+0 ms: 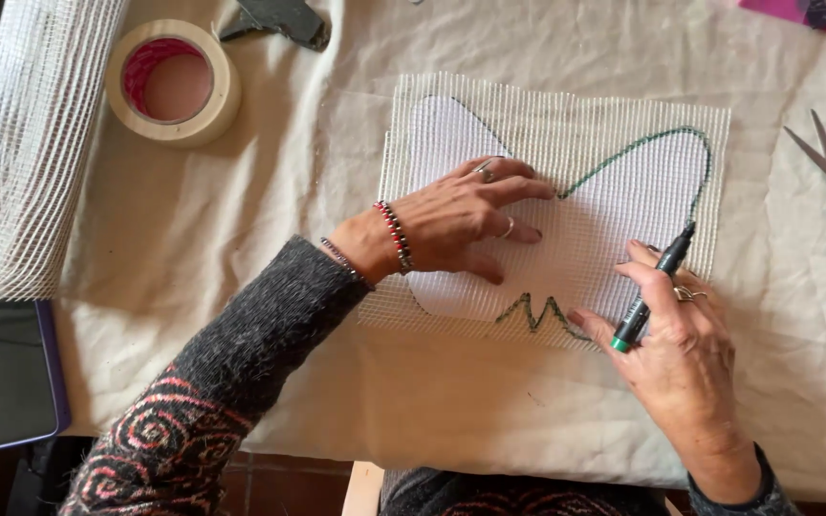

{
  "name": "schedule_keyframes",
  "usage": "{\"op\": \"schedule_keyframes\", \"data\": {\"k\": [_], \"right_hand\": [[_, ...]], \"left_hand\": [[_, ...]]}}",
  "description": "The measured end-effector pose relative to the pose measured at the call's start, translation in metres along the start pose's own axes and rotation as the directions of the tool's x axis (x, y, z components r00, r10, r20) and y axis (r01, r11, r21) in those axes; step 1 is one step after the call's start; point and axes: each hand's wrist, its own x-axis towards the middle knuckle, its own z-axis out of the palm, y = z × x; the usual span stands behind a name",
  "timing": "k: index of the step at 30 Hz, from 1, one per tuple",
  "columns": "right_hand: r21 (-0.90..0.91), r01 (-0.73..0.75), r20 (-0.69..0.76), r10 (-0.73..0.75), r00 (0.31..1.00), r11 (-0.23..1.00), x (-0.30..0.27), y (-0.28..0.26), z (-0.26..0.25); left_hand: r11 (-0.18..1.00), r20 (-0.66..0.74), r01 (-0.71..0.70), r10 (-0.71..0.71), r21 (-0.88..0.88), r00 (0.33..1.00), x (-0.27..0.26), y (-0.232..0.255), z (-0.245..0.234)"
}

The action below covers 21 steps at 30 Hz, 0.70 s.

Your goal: Cutting a piece of mesh and tracing a butterfly pattern onto it using a marker.

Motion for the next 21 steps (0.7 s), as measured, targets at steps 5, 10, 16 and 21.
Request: {"op": "schedule_keyframes", "data": {"k": [5,10,16,21], "right_hand": [[-0.062,0.019,0.029,-0.018,0.999,0.998,0.003,-0.001,-0.001],[-0.086,0.015,0.06,-0.01,0.998,0.996,0.009,-0.006,-0.014],[0.441,0.163,-0.023,-0.17,0.985,0.883,0.014,-0.022,-0.022],[0.909,-0.276,0.344,-0.187,0.92,0.314,0.01,-0.021,0.031]], "left_hand": [[0.999,-0.02,-0.008,0.007,-0.049,1.0,-0.025,-0.005,-0.013],[0.997,0.042,0.039,-0.036,-0.069,0.998,-0.028,-0.005,-0.018],[0.999,0.004,0.013,-0.013,-0.034,1.0,-0.027,-0.008,-0.011],[0.999,0.013,0.038,-0.037,-0.024,0.999,-0.025,-0.006,-0.012]]}}
